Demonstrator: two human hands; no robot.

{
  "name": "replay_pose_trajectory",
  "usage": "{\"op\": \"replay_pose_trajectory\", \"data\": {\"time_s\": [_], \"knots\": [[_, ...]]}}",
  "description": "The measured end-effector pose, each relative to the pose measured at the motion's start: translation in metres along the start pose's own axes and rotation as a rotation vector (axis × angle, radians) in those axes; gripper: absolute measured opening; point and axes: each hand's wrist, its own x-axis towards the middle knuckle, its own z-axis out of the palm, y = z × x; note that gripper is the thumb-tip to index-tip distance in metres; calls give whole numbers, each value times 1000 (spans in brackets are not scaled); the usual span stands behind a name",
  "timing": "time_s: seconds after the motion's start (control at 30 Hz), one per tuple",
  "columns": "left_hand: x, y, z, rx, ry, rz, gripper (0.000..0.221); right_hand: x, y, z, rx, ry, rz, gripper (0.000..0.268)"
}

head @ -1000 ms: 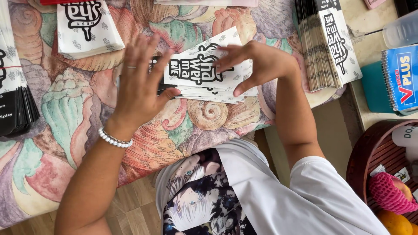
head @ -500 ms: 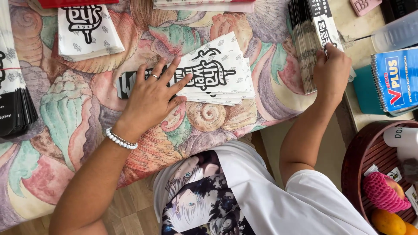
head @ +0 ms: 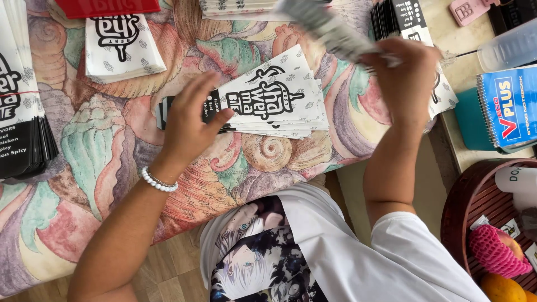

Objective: The person organizes and stacks product labels on a table by hand, occasionally using a red tape dispenser.

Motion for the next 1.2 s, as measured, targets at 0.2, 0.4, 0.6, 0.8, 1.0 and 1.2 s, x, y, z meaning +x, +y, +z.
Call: {"op": "replay_pose_trajectory", "data": {"time_s": [0.2, 0.4, 0.6, 0.8, 1.0, 1.2], "knots": [[0, -4, -28, -514, 171, 78, 73, 38, -81, 44, 279, -548, -313, 16], [-5, -14, -25, -392, 185, -16, 15, 47, -93, 61, 274, -606, -363, 33], [-14, -36, -9, -439, 303, -251, 12, 44, -55, 61, 668, -179, -236, 91], [-10, -29, -17, -703, 310, -350, 24, 37, -31, 86, 1232, -294, 188, 48], [-12, -44, -15, -476, 432, -208, 12, 37, -23, 77, 1161, -314, 241, 25], [-13, -47, -12, -483, 508, -346, 27, 36, -12, 85, 1108, -325, 204, 19]]}}
